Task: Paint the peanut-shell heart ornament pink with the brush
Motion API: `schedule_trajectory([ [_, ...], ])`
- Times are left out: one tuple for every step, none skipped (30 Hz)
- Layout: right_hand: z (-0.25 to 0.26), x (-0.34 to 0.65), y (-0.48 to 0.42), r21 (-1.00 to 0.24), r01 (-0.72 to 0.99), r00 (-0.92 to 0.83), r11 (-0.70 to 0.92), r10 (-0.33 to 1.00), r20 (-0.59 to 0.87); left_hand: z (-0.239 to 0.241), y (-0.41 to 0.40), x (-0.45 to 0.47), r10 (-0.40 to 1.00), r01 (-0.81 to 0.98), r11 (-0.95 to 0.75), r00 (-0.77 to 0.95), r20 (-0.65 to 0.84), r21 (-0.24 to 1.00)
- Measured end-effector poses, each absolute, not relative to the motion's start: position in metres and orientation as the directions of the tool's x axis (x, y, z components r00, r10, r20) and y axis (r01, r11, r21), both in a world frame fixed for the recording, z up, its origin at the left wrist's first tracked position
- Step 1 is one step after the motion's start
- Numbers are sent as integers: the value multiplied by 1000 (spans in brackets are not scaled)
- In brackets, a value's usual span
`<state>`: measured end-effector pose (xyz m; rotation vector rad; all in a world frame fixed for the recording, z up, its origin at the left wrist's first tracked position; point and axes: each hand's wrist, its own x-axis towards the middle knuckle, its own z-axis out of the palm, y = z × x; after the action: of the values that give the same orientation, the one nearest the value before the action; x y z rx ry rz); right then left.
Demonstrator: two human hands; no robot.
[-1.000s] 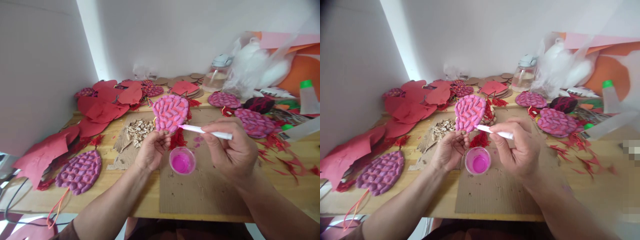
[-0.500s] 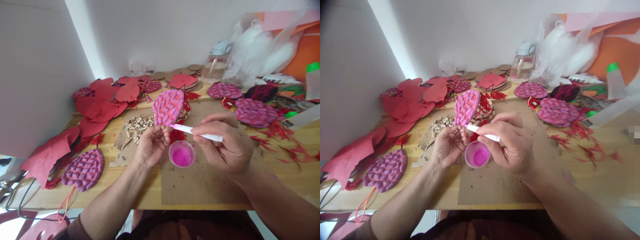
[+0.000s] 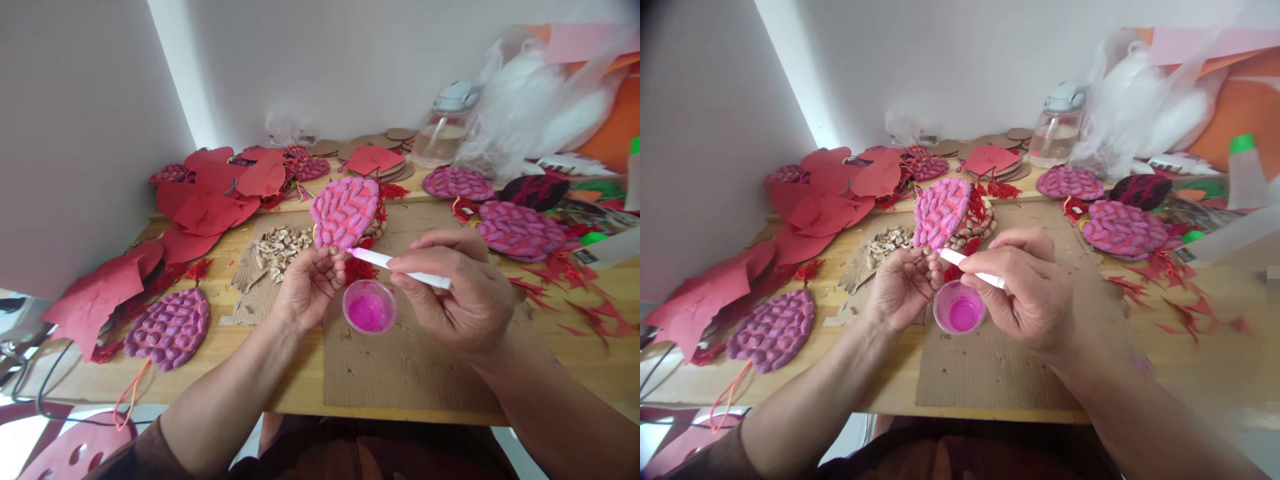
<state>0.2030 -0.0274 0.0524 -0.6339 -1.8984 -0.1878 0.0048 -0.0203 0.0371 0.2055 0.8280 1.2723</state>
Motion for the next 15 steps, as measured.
schedule_trajectory([
  [52, 204, -27, -158, 515, -284, 843, 341, 896, 36, -20, 5, 901, -761, 317, 56, -430, 565],
  [52, 204, -27, -157, 517, -282, 841, 340, 897, 35, -20, 4, 902, -763, 313, 54, -427, 566],
  [52, 205, -27, -157, 516, -283, 842, 341, 897, 35, -19, 4, 904, -763, 309, 52, -424, 567],
  [52, 205, -27, -156, 512, -288, 845, 340, 895, 34, -19, 4, 907, -764, 305, 50, -419, 569],
  [51, 204, -27, -156, 507, -293, 848, 340, 893, 34, -19, 4, 910, -763, 300, 48, -412, 573],
  [51, 204, -27, -155, 503, -299, 850, 340, 892, 33, -19, 5, 912, -761, 297, 46, -408, 576],
  [50, 203, -28, -154, 500, -303, 852, 339, 891, 33, -19, 5, 912, -759, 296, 44, -407, 580],
  [50, 202, -28, -152, 501, -307, 852, 339, 889, 34, -19, 5, 911, -756, 297, 41, -411, 583],
  [49, 201, -28, -148, 504, -310, 851, 338, 888, 34, -20, 5, 909, -752, 300, 37, -416, 587],
  [49, 200, -28, -142, 509, -312, 849, 336, 889, 34, -20, 5, 907, -749, 301, 33, -420, 590],
  [48, 200, -28, -132, 514, -318, 848, 330, 889, 35, -20, 6, 907, -747, 299, 29, -421, 594],
  [48, 200, -28, -114, 517, -326, 848, 319, 890, 35, -20, 6, 908, -745, 294, 24, -418, 598],
  [48, 200, -27, -97, 523, -333, 847, 308, 891, 35, -20, 6, 911, -744, 287, 18, -412, 603],
  [48, 201, -27, -85, 531, -336, 843, 301, 892, 35, -20, 6, 913, -744, 280, 11, -408, 607],
  [49, 201, -26, -78, 536, -336, 840, 297, 894, 34, -20, 6, 915, -744, 271, 3, -403, 611],
])
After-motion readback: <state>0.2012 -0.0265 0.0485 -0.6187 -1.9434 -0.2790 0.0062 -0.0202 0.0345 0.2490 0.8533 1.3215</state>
